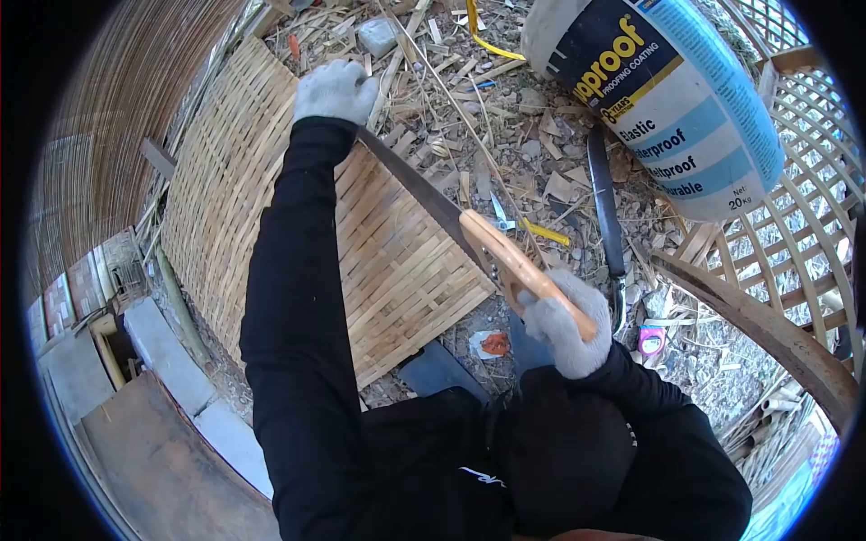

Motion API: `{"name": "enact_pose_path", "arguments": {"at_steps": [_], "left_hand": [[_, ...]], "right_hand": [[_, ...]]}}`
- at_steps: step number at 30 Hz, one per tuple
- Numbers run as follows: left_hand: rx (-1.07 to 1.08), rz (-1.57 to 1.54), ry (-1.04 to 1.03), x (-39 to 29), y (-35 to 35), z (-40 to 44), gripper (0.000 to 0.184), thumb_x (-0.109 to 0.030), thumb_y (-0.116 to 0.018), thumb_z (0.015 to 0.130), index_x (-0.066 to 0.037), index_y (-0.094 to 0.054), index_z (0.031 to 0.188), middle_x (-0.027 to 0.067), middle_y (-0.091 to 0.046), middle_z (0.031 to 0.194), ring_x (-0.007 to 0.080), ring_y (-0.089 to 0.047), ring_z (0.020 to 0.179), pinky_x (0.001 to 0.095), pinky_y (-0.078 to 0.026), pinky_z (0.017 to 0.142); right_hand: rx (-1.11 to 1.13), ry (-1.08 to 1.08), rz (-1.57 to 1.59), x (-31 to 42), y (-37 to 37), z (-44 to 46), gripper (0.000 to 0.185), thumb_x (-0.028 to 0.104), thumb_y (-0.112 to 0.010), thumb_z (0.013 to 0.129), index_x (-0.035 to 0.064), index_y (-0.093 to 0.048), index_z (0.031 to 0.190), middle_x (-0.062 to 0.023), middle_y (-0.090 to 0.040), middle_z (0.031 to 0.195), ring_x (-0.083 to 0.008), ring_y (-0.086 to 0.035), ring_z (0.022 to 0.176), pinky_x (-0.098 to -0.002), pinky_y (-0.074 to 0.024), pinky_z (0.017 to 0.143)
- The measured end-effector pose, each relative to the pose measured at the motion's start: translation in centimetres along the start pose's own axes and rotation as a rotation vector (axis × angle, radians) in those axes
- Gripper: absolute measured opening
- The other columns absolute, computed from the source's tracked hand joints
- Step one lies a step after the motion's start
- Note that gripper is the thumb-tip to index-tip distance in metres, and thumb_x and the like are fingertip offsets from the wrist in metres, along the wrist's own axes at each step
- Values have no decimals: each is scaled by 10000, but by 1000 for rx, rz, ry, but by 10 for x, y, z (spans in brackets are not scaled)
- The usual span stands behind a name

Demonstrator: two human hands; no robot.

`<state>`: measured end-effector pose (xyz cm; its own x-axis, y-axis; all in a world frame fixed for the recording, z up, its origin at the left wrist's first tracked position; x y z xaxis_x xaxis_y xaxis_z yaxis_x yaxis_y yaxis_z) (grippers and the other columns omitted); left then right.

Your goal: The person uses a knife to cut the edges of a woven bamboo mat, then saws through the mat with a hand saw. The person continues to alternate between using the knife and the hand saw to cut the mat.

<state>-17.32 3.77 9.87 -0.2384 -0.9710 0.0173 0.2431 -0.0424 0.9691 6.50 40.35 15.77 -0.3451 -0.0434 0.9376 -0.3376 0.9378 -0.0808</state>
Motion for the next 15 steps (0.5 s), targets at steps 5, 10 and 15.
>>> {"name": "enact_pose_path", "arguments": {"at_steps": [5,10,15], "left_hand": [[887,-6,28,-23,-51,18,465,-485,-614,970,-107,-815,1151,167,-805,1170,386,-752,1099,474,-572,992],[1320,48,-160,-12,-102,30,515,-507,-718,900,-102,-849,1188,188,-819,1140,355,-776,1087,443,-604,978],[1185,-260,30,12,-99,17,430,-410,-824,856,-129,-864,1180,105,-845,1088,254,-793,999,396,-600,956]], "right_hand": [[27,63,1,8,-6,-3,310,255,-665,1058,-30,-710,1171,-76,-699,797,-125,-673,667,-312,-522,620],[44,256,-156,10,0,0,240,160,-768,992,0,-706,1160,-158,-701,821,-303,-715,641,-387,-554,622],[103,209,-163,4,1,2,256,153,-786,967,-3,-701,1151,-175,-687,845,-369,-719,716,-409,-561,648]]}}
Point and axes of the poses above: each hand's wrist, its own z-axis towards the middle knuckle, its own y-axis out of the back of the hand, x = y × z, the point moved 3 cm from there along z, towards the middle knuckle
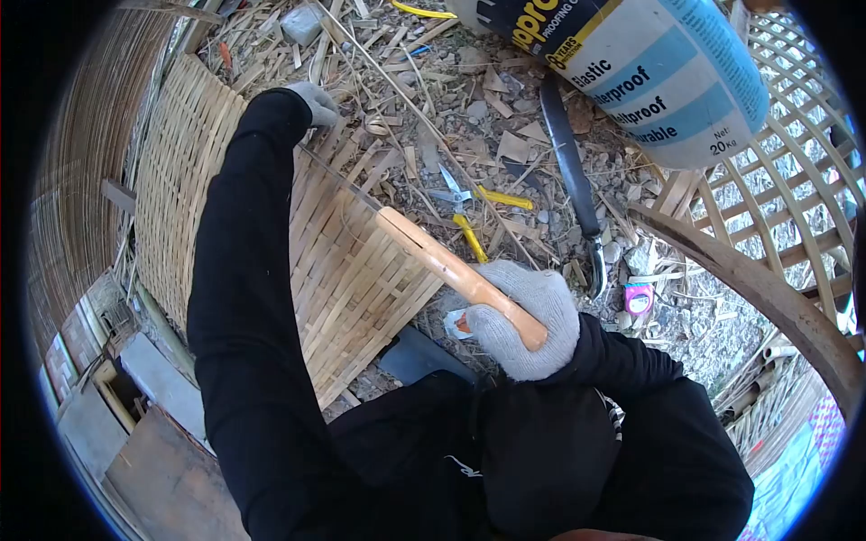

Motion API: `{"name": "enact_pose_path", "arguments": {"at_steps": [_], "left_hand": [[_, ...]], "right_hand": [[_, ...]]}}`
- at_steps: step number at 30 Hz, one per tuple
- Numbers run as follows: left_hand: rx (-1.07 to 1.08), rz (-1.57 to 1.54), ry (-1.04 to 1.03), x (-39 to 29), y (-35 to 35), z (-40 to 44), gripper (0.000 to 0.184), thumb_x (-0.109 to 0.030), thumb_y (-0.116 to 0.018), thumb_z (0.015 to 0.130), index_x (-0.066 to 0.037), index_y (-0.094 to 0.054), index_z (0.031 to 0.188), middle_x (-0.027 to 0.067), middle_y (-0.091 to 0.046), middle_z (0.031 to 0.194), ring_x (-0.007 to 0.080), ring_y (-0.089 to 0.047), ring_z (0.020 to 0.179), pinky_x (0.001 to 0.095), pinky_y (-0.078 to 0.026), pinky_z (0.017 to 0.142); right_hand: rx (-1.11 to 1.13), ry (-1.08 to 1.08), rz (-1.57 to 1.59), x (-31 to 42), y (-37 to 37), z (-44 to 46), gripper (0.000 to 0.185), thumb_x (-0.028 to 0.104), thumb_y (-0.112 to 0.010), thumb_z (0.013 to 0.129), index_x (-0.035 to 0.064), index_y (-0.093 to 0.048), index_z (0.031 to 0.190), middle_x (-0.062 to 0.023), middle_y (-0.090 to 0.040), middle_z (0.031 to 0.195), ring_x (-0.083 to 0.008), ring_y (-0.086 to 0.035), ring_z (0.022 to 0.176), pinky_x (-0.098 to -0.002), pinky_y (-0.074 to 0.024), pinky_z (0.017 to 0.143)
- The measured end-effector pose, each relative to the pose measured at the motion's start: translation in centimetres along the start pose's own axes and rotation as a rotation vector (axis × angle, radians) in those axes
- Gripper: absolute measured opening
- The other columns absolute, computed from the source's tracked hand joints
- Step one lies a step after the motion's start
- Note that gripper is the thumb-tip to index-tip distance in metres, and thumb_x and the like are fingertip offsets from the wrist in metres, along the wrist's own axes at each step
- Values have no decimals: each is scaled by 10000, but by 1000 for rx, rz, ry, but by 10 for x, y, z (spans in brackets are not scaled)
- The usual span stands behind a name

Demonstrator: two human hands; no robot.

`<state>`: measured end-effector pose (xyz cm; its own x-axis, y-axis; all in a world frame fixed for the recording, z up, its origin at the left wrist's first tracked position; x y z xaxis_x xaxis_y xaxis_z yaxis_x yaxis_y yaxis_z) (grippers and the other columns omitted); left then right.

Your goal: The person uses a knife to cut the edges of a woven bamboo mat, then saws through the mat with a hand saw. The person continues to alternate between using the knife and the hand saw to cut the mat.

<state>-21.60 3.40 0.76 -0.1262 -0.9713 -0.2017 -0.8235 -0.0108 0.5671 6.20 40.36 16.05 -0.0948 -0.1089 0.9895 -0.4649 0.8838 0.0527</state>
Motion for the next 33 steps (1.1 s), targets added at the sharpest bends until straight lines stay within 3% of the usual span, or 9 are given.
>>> {"name": "enact_pose_path", "arguments": {"at_steps": [5,6,9,13,20,23,27,31,33], "left_hand": [[-25,-40,6,7,-4,5,424,-425,-832,868,-129,-867,1170,106,-845,1080,264,-793,1003,393,-598,958],[-23,-30,-2,4,-2,4,425,-425,-833,866,-129,-867,1170,107,-845,1080,265,-793,1003,393,-598,958],[-45,-26,4,3,-1,-1,424,-419,-843,861,-129,-867,1169,106,-846,1077,261,-793,1000,389,-599,951],[-21,-104,35,11,-7,6,415,-408,-851,864,-133,-867,1175,101,-845,1060,244,-789,975,386,-603,923],[104,-95,94,5,2,25,392,-349,-901,853,-110,-871,1162,75,-845,1021,203,-784,913,383,-617,861],[66,-102,104,6,7,16,379,-345,-907,854,-103,-873,1143,72,-844,999,195,-783,883,376,-620,839],[75,-115,121,6,3,17,372,-342,-900,857,-102,-873,1141,76,-842,986,192,-783,867,362,-620,833],[75,-45,125,-1,3,13,375,-359,-888,859,-115,-875,1143,75,-844,997,198,-783,885,369,-618,847],[109,-24,101,-6,6,12,395,-379,-887,857,-129,-873,1164,73,-846,1018,204,-784,916,376,-613,867]], "right_hand": [[-40,-55,84,-12,5,-4,245,177,-747,994,-14,-708,1142,-152,-692,846,-309,-731,711,-389,-557,651],[-45,-187,207,-13,7,-8,254,197,-725,1015,-19,-712,1149,-140,-700,852,-282,-736,717,-382,-555,657],[-44,-121,127,-24,6,-10,358,269,-648,1053,-56,-710,1189,-61,-707,847,-130,-662,711,-308,-533,662],[-96,-86,126,-34,-2,-11,355,269,-642,1054,-57,-717,1175,-72,-710,841,-141,-661,695,-317,-529,658],[-61,-204,159,-24,6,-7,376,300,-664,1028,-58,-736,1118,-120,-723,837,-204,-697,674,-342,-540,661],[-128,-21,146,-28,10,-22,373,292,-657,1036,-59,-734,1136,-120,-728,841,-197,-692,666,-340,-540,656],[-38,-85,215,-39,-1,5,270,262,-646,1083,-3,-697,1082,-91,-681,767,-203,-688,620,-385,-548,615],[-160,143,151,-59,-40,72,180,171,-699,1047,-6,-668,1056,-158,-604,735,-273,-646,600,-402,-490,581],[-157,82,176,-64,-40,77,189,166,-715,1037,-15,-675,1076,-176,-623,753,-313,-644,609,-405,-493,587]]}}
Point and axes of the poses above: each hand's wrist, its own z-axis towards the middle knuckle, its own y-axis out of the back of the hand, x = y × z, the point moved 3 cm from there along z, towards the middle knuckle
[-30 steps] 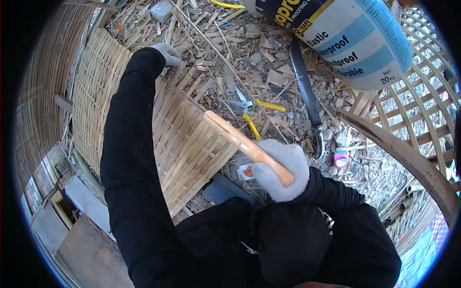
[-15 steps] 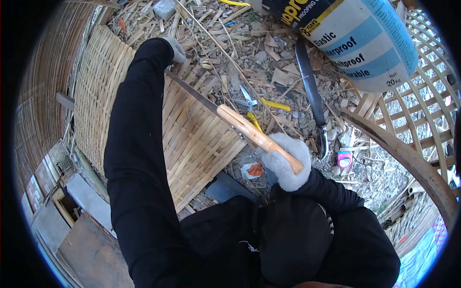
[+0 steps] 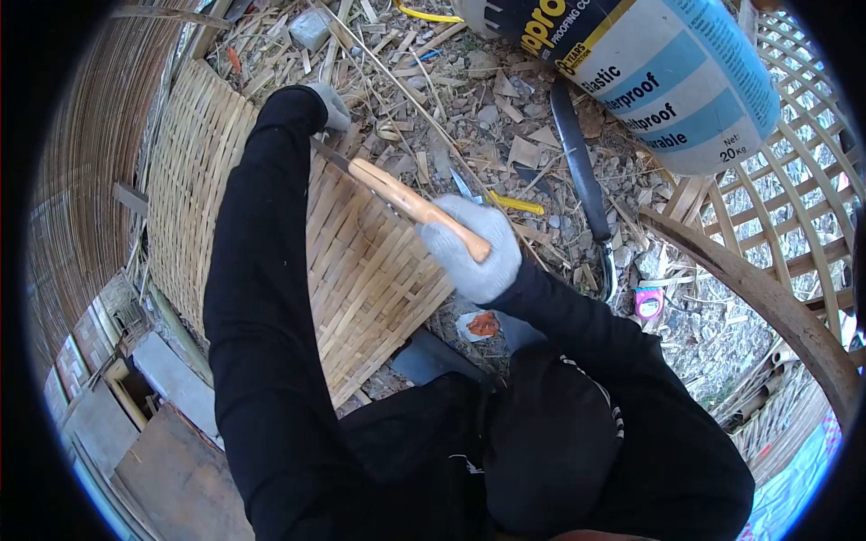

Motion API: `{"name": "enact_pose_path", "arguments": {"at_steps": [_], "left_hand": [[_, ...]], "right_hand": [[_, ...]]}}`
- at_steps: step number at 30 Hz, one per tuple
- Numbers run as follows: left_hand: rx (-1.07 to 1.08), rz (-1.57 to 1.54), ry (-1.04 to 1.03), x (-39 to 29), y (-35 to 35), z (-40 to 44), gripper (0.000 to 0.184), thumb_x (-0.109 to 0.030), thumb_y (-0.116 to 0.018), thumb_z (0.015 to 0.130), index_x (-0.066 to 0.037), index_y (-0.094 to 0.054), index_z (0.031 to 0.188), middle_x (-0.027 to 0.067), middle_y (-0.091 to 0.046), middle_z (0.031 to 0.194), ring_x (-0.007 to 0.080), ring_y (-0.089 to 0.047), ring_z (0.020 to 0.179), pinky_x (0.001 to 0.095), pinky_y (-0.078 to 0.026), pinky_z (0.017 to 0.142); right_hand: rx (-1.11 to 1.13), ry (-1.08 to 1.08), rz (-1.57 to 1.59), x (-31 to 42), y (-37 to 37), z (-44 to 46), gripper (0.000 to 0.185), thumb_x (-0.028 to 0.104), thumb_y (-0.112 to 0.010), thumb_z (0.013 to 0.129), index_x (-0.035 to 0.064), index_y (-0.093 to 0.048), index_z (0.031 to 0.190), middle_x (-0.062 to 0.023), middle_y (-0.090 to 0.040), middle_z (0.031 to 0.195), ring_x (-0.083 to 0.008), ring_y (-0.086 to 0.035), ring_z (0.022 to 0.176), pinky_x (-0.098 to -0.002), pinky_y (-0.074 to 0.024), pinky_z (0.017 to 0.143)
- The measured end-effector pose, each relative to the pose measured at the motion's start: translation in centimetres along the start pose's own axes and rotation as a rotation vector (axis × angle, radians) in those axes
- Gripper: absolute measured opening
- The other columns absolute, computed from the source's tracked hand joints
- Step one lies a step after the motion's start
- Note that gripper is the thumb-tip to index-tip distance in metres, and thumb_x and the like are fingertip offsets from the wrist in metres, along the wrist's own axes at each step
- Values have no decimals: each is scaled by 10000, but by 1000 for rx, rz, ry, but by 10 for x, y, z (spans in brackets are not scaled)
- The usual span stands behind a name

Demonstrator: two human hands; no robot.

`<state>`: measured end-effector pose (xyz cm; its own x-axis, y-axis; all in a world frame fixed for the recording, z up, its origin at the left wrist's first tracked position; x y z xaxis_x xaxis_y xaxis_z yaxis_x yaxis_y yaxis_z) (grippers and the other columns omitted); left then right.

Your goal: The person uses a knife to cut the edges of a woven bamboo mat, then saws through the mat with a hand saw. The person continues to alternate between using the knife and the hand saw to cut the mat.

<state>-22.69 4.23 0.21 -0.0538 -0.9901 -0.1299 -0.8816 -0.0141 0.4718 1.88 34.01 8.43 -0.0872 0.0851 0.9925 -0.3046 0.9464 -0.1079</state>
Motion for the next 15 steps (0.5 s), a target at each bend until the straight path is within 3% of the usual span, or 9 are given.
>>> {"name": "enact_pose_path", "arguments": {"at_steps": [2,5,7,8,9,10,14,15], "left_hand": [[14,27,-17,-3,2,0,415,-393,-887,855,-143,-870,1185,72,-848,1039,212,-785,947,382,-608,889],[31,59,-25,-15,1,-4,450,-401,-892,848,-151,-859,1221,80,-848,1070,232,-787,977,390,-602,917],[27,104,-48,-18,0,-3,439,-378,-860,866,-102,-851,1208,93,-845,1058,231,-788,958,383,-607,901],[24,125,-62,-21,0,-1,436,-367,-843,875,-78,-847,1201,99,-843,1052,231,-788,949,379,-610,893],[42,122,10,-23,1,1,426,-364,-900,863,-137,-858,1220,83,-848,1081,232,-786,970,404,-606,908],[69,106,22,-26,2,1,417,-350,-901,867,-132,-857,1219,81,-848,1082,234,-786,976,408,-607,909],[145,124,87,-33,2,3,396,-306,-907,879,-111,-850,1220,80,-847,1100,240,-786,999,419,-607,914],[146,148,98,-35,5,7,395,-298,-909,880,-107,-849,1221,81,-846,1107,242,-785,1004,421,-607,915]], "right_hand": [[22,31,12,2,4,-7,198,161,-721,1033,-22,-682,1099,-187,-633,763,-324,-642,610,-400,-500,592],[35,-4,39,0,7,-16,231,170,-689,1042,-34,-696,1151,-143,-644,778,-253,-654,634,-366,-520,623],[32,40,23,-13,11,-20,255,194,-673,1049,-35,-701,1156,-109,-644,797,-184,-658,670,-353,-523,639],[23,-37,111,-24,13,-22,256,197,-676,1048,-34,-701,1156,-113,-646,803,-186,-658,672,-352,-522,640],[10,-118,200,-34,15,-26,258,200,-679,1047,-32,-701,1156,-118,-649,809,-188,-658,674,-351,-522,641],[-5,-198,288,-40,17,-30,259,203,-681,1046,-31,-701,1157,-122,-652,815,-190,-658,676,-350,-521,642],[162,-93,-104,26,24,-21,266,233,-662,1058,-14,-704,1149,-115,-672,792,-224,-671,619,-357,-514,585],[94,-19,-132,36,22,-24,264,221,-640,1055,-21,-708,1137,-105,-677,765,-224,-695,615,-354,-523,574]]}}
Point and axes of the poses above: each hand's wrist, its own z-axis towards the middle knuckle, its own y-axis out of the back of the hand, x = y × z, the point moved 3 cm from there along z, towards the middle knuckle
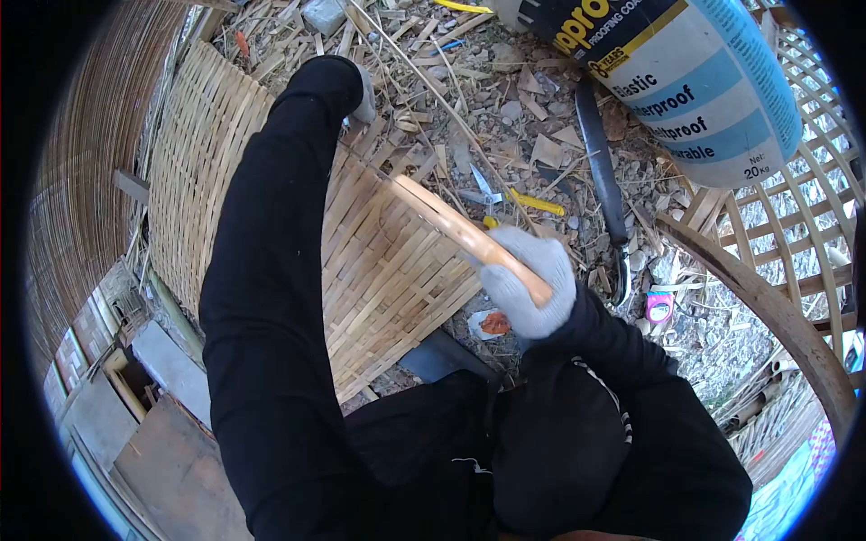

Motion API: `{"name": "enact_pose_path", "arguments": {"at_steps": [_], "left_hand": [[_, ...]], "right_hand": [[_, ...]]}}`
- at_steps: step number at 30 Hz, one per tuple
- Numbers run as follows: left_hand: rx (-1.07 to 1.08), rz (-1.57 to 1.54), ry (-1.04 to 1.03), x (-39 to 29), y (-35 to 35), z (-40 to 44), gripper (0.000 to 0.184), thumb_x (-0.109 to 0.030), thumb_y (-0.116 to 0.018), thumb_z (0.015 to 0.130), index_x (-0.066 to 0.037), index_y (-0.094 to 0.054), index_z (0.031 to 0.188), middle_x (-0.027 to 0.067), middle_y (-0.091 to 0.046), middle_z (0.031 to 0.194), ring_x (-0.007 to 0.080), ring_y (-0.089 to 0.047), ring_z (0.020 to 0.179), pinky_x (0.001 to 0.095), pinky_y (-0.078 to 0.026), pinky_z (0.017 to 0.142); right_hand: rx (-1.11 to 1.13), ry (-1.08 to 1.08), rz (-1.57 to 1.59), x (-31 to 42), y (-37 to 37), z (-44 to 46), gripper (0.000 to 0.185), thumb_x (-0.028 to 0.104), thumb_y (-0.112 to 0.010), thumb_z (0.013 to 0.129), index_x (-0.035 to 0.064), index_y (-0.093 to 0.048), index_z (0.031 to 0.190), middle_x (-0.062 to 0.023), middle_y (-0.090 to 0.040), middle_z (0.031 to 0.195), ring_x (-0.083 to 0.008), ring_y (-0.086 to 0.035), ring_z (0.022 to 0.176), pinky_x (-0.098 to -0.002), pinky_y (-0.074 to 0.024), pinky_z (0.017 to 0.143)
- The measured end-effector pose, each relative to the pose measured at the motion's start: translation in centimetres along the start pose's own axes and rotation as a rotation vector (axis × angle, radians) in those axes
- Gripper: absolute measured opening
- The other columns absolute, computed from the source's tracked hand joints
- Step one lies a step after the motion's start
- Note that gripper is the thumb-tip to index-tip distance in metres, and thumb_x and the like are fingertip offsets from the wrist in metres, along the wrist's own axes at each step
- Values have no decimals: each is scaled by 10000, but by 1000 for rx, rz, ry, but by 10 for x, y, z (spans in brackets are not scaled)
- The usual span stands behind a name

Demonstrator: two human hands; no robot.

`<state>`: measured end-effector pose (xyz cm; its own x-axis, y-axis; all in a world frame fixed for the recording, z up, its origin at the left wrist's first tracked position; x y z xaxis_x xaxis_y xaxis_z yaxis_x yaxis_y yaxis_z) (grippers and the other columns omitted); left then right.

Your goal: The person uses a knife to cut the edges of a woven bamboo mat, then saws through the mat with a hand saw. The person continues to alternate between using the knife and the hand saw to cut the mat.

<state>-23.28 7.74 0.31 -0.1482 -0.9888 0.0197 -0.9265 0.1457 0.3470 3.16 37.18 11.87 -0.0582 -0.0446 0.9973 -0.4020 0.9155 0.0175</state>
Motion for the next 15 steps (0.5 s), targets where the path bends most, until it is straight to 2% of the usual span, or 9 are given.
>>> {"name": "enact_pose_path", "arguments": {"at_steps": [3,5,7,9,12,15], "left_hand": [[12,64,-22,-5,4,4,416,-292,-922,867,-106,-845,1231,92,-842,1130,246,-786,1017,423,-610,908],[11,42,-14,-5,5,2,415,-292,-923,870,-107,-846,1233,94,-839,1146,250,-786,1026,432,-611,908],[4,13,-22,0,1,4,419,-295,-925,870,-106,-845,1235,93,-839,1142,249,-788,1017,434,-615,896],[-31,-38,-51,6,-2,2,428,-300,-927,868,-102,-844,1238,87,-841,1119,245,-793,991,430,-624,873],[3,-266,-128,24,-11,10,354,-278,-873,892,-79,-852,1185,75,-839,991,211,-796,880,371,-630,806],[-25,-348,-97,28,-17,10,339,-268,-872,893,-70,-855,1167,72,-838,967,202,-795,844,356,-632,787]], "right_hand": [[12,-168,144,-3,18,-37,266,211,-638,1036,-30,-716,1119,-107,-689,767,-221,-713,636,-347,-538,596],[-30,-201,142,-7,33,-65,294,235,-632,1021,-31,-726,1104,-103,-696,771,-215,-710,640,-350,-547,613],[13,-249,119,-11,52,-94,426,369,-637,1001,-31,-741,1104,-106,-723,806,-227,-713,671,-358,-553,650],[56,-235,-17,-8,67,-111,460,407,-647,991,-34,-745,1082,-107,-723,807,-232,-700,659,-365,-544,648],[51,-257,43,-7,67,-106,429,386,-660,990,-26,-749,1065,-110,-718,816,-233,-706,684,-362,-536,653],[-18,-262,160,-10,45,-70,360,321,-650,1020,-21,-741,1087,-99,-691,808,-205,-679,701,-358,-517,654]]}}
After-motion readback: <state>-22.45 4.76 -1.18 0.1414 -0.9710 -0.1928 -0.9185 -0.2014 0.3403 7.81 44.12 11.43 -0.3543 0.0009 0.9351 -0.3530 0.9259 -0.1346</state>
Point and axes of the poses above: each hand's wrist, its own z-axis towards the middle knuckle, its own y-axis out of the back of the hand, x = y × z, the point moved 3 cm from there along z, towards the middle knuckle
